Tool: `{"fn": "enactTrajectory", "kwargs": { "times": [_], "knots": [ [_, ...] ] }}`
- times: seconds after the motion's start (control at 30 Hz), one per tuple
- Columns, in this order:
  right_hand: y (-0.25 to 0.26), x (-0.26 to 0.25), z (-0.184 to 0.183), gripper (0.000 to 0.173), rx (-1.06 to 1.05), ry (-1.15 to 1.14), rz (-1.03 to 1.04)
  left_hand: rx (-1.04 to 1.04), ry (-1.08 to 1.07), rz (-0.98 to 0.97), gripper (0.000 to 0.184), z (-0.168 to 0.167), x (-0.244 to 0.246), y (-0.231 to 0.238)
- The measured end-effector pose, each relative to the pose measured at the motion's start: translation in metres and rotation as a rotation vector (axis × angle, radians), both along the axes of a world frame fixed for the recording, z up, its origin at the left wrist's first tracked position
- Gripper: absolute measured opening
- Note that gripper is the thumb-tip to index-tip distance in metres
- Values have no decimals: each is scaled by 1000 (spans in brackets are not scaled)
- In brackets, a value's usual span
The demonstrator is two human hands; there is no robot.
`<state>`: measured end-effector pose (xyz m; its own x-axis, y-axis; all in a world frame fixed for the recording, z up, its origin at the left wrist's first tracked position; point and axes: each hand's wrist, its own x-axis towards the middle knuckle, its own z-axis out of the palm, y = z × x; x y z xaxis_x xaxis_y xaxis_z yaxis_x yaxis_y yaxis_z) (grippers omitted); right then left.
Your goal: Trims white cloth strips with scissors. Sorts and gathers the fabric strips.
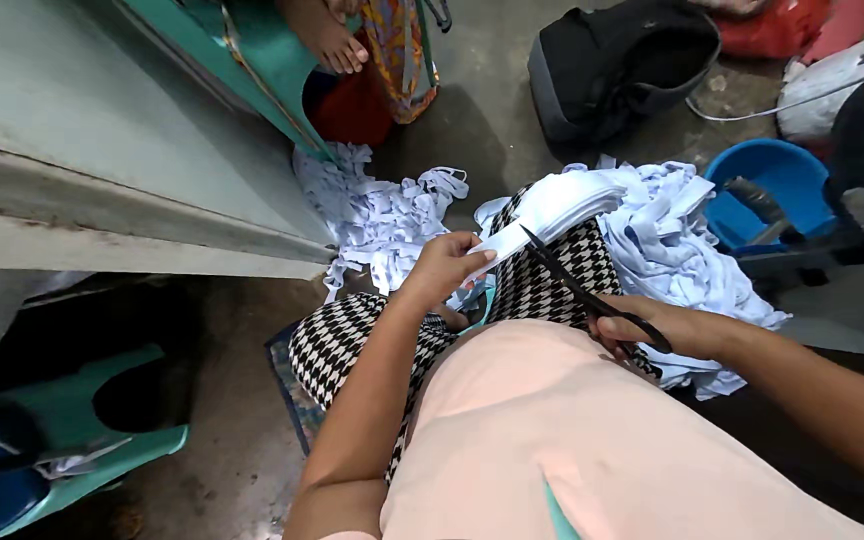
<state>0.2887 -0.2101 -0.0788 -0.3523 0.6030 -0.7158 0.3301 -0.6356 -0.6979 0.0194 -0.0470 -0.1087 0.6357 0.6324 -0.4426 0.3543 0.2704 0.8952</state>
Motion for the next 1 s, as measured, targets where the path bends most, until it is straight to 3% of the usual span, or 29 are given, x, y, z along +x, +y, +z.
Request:
{"fn": "enactTrajectory", "kwargs": {
  "times": [0.2,0.53,0.73,0.93,1.0],
  "knots": [
    [13,-8,-2,52,37,-36,-133,-11,-29,13,10,-1,0,-1],
    [7,-6,-8,32,99,-119,-196,21,31,9,13,0,-1,2],
    [-1,7,-16,51,152,-102,-44,6,-30,16,13,2,-12,4],
    [22,-19,-20,73,340,237,-376,-94,-310,-64,24,39,-16,-5],
    [38,-30,-16,71,389,350,-473,-84,-353,-100,26,49,-16,-11]
  ]
}}
